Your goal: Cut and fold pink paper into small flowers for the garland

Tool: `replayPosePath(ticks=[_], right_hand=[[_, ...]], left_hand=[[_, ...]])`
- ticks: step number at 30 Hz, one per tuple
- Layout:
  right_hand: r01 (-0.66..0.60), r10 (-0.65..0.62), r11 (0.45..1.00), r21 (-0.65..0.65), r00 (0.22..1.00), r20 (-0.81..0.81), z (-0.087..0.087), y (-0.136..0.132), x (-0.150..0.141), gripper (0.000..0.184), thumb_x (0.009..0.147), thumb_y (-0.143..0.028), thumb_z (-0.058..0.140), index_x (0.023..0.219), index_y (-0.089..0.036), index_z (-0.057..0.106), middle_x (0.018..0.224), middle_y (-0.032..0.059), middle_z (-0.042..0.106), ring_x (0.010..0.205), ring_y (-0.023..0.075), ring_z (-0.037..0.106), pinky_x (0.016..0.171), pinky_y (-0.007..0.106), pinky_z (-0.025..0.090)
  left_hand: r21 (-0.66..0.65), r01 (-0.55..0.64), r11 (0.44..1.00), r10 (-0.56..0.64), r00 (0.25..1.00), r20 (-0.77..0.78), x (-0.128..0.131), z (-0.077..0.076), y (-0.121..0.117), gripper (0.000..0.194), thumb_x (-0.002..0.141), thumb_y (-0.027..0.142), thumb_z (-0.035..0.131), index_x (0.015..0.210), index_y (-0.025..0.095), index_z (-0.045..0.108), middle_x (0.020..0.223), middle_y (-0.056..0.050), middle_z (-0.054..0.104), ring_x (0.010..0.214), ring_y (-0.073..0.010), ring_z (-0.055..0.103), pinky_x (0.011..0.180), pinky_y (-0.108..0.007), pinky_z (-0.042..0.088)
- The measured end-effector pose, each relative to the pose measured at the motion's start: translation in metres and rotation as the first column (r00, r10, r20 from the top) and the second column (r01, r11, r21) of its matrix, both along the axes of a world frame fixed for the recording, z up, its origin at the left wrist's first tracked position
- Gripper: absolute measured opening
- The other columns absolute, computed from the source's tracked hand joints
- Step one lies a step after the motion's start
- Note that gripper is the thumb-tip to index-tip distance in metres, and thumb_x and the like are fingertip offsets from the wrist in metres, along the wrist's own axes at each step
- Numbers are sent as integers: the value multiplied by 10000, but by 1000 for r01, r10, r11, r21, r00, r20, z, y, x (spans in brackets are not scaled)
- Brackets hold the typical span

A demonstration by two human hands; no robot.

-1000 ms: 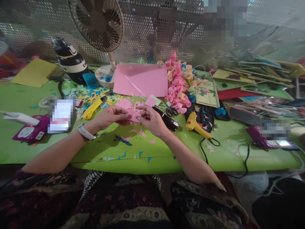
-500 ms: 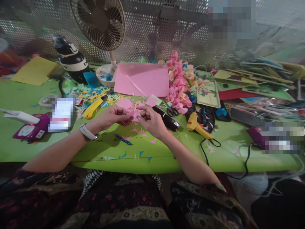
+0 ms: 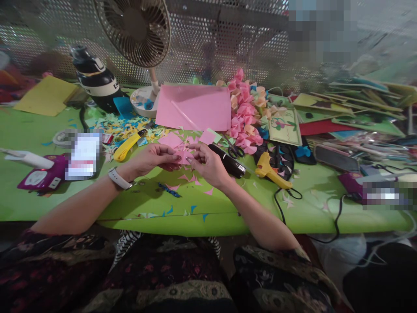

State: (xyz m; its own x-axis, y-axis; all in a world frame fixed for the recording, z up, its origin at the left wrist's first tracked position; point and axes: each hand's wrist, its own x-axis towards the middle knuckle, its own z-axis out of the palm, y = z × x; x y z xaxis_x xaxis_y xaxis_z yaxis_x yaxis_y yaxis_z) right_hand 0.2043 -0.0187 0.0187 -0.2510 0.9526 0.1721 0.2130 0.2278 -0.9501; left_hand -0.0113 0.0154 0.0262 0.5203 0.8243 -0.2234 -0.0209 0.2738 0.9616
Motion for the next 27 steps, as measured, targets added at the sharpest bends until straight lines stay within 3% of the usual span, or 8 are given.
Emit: replayPosePath(ticks=[16, 27], right_hand=[[-18, 16, 999, -43, 999, -49, -3, 2, 1, 396, 865, -418, 712, 1161, -192, 581, 732, -35, 602, 639, 113, 591, 616, 280, 509], [-24, 21, 999, -49, 998, -55, 0, 2, 2, 401, 848, -436, 734, 1135, -199, 583, 765, -19, 628, 662, 125, 607, 664, 311, 560]], left_hand=[[22, 11, 1000, -11, 1000, -8, -2, 3, -2, 272, 665, 349, 910, 759, 153, 745, 836, -97, 793, 717, -185, 756, 754, -348, 638], [11, 10, 1000, -10, 1000, -7, -3, -2, 3, 271, 651, 361, 908, 788, 172, 771, 836, -86, 794, 713, -181, 752, 720, -322, 636]])
